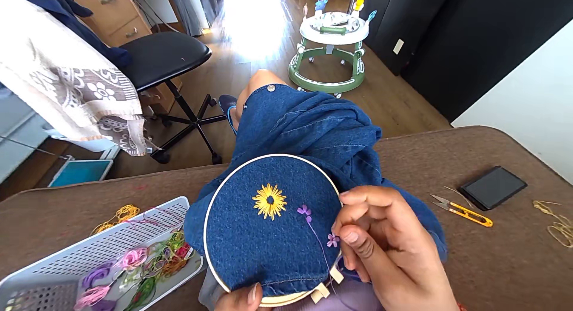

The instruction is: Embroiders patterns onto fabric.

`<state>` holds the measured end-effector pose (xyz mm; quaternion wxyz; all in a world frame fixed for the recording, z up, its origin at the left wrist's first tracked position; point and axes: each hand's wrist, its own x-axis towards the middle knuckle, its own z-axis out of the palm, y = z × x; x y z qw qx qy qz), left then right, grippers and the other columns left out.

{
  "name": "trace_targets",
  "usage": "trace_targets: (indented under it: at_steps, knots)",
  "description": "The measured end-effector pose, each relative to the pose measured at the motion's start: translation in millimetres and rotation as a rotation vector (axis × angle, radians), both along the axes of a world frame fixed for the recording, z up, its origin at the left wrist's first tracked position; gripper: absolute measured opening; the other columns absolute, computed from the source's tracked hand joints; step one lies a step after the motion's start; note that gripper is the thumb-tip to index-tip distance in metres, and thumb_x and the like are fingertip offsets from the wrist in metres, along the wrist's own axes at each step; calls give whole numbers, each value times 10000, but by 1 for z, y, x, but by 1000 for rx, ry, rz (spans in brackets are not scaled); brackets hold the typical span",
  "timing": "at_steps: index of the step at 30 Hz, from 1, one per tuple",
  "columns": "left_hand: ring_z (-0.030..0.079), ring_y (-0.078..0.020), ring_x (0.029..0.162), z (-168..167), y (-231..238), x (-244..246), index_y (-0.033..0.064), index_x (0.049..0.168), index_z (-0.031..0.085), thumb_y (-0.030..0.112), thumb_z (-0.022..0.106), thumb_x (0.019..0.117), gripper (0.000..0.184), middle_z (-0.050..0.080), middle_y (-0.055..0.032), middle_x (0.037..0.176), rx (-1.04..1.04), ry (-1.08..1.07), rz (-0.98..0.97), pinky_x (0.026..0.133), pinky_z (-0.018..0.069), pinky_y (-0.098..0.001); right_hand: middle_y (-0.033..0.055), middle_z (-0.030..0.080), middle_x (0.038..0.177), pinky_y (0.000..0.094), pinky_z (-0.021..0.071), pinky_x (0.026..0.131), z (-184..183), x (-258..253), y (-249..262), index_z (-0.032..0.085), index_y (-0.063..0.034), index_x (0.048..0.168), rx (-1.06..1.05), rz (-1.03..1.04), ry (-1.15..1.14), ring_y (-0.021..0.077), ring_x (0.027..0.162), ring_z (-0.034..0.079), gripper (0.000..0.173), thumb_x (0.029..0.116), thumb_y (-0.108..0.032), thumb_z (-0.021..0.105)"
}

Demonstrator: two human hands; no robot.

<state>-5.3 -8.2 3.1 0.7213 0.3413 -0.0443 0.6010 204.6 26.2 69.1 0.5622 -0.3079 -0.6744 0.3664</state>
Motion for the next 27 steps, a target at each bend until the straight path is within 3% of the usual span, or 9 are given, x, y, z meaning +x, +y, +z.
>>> trace_targets:
  at_steps: [2, 4, 7, 9, 12, 16, 22, 27]
  knots:
    - [631, -123, 1262, 0, -1, 1, 97, 1304, 701, 120, 530, 1031, 323, 719, -39, 1282, 11, 23, 31, 1119, 469, -337, 0, 644, 918, 118, 509, 558, -4, -2, 1, 594, -113, 1178, 86, -49, -56, -15, 658, 584, 127, 1079, -161, 529]
    - [635, -119, 1255, 1, -1, 2, 100, 1300, 704, 119, 531, 1033, 319, 723, -38, 1273, 8, 39, 57, 1114, 473, -332, 7, 607, 936, 109, 497, 617, -7, -3, 3, 694, -112, 1066, 153, -110, -141, -15, 712, 568, 191, 1051, -108, 505]
    - [639, -105, 1247, 1, -3, 2, 117, 1303, 704, 128, 529, 1037, 319, 727, -27, 1267, 9, 69, 86, 1110, 474, -319, 37, 617, 971, 104, 504, 687, -7, -5, -1, 688, -74, 1081, 211, -242, -380, -9, 777, 578, 232, 1071, -241, 526]
    - [640, -99, 1244, 0, -4, 2, 129, 1306, 705, 131, 543, 1035, 315, 728, -19, 1267, 10, 93, 103, 1106, 480, -317, 61, 622, 931, 101, 465, 604, -9, -9, -3, 687, -47, 1052, 240, -312, -461, 4, 701, 550, 341, 1028, -381, 620]
    - [641, -115, 1248, -1, -3, 4, 122, 1300, 707, 133, 553, 1032, 310, 728, -34, 1264, -3, 87, 98, 1107, 482, -333, 34, 628, 872, 110, 481, 663, -13, -11, -1, 678, -81, 943, 329, -368, -507, 28, 758, 582, 245, 1030, -302, 615]
    - [636, -167, 1263, -7, 0, 3, 90, 1310, 694, 167, 562, 1037, 314, 714, -75, 1286, -21, 40, 68, 1113, 481, -386, 33, 642, 892, 137, 514, 762, -16, -11, 2, 660, -79, 938, 397, -277, -424, 54, 874, 627, 222, 1056, -247, 574]
    - [627, -233, 1278, -5, 2, 4, 70, 1311, 688, 182, 583, 1022, 327, 701, -123, 1294, -84, -56, 15, 1115, 475, -455, 39, 659, 907, 155, 531, 806, -24, -10, 6, 673, -66, 928, 445, -155, -283, 68, 904, 643, 191, 1045, -193, 591]
    - [614, -248, 1294, -3, 7, 3, 65, 1324, 677, 244, 603, 1014, 365, 688, -131, 1315, -129, -98, -47, 1126, 459, -471, 41, 655, 937, 134, 529, 803, -14, -4, 0, 683, -60, 992, 332, -165, -347, 37, 907, 635, 220, 1039, -266, 620]
